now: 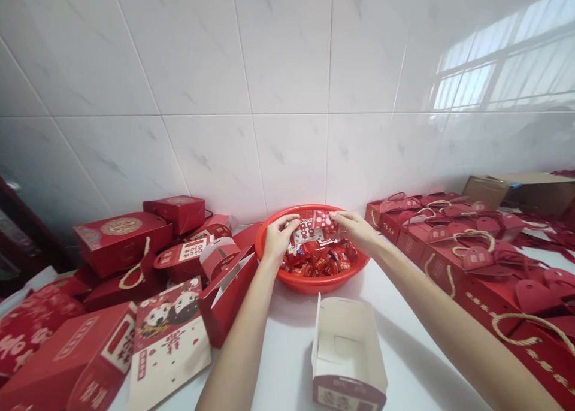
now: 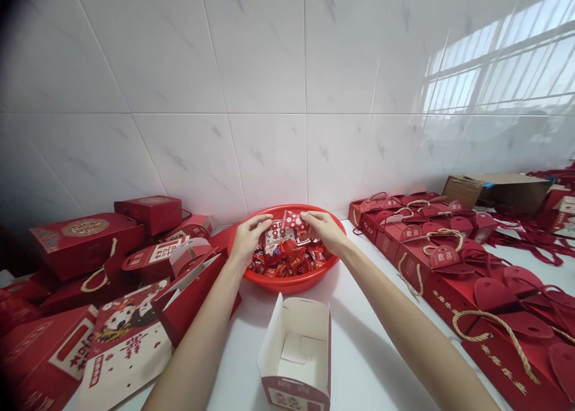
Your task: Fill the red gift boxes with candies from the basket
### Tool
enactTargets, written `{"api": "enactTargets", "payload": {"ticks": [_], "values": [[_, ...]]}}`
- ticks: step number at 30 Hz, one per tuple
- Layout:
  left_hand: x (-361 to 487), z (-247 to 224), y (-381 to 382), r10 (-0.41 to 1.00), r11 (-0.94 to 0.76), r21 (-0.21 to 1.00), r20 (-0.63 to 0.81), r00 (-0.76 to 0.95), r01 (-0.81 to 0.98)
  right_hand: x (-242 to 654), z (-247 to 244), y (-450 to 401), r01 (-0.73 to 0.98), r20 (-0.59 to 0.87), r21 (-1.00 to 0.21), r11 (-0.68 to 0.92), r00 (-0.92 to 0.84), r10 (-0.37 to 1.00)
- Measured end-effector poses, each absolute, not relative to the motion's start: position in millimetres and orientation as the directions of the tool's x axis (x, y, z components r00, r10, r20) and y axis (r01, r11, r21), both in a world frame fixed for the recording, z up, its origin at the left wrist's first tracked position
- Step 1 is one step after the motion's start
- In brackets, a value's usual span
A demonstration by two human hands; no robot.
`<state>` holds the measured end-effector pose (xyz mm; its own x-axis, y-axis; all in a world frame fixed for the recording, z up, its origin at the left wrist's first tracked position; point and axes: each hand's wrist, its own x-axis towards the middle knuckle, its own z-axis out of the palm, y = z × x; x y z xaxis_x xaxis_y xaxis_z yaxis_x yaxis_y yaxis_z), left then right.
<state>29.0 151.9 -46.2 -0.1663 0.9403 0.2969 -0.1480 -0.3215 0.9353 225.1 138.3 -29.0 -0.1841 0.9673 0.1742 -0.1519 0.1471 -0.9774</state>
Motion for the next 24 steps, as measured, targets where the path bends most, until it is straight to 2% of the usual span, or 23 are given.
{"api": "enactTargets", "payload": {"ticks": [5, 9, 12, 15, 17, 20, 24], "values": [[33, -43, 146, 0.935, -0.352, 0.928, 0.353, -0.015, -0.123, 209, -35, 124, -0.036, 0.231, -0.973, 0.228, -0.219, 0.948], [40, -37, 138, 0.926, -0.361, 0.929, 0.368, 0.088, -0.085, 211, -31, 113, 0.133, 0.386, -0.909, 0.394, -0.080, 0.919], [45, -25, 127, 0.922, -0.317, 0.946, 0.323, 0.213, -0.064, 219, -22, 99, 0.183, 0.479, -0.860, 0.476, -0.032, 0.877], [47, -7, 107, 0.904, -0.237, 0.971, 0.234, 0.357, -0.034, 229, -9, 78, 0.179, 0.496, -0.848, 0.498, -0.060, 0.866], [46, 6, 90, 0.869, -0.242, 0.970, 0.211, 0.448, 0.011, 238, -1, 60, 0.168, 0.492, -0.849, 0.502, -0.099, 0.865], [43, 24, 63, 0.782, -0.365, 0.926, 0.249, 0.572, 0.095, 251, 11, 32, 0.178, 0.455, -0.851, 0.494, -0.219, 0.863], [41, 38, 36, 0.545, -0.488, 0.843, 0.092, 0.833, 0.227, 263, 22, 2, 0.246, 0.384, -0.838, 0.487, -0.369, 0.847]]}}
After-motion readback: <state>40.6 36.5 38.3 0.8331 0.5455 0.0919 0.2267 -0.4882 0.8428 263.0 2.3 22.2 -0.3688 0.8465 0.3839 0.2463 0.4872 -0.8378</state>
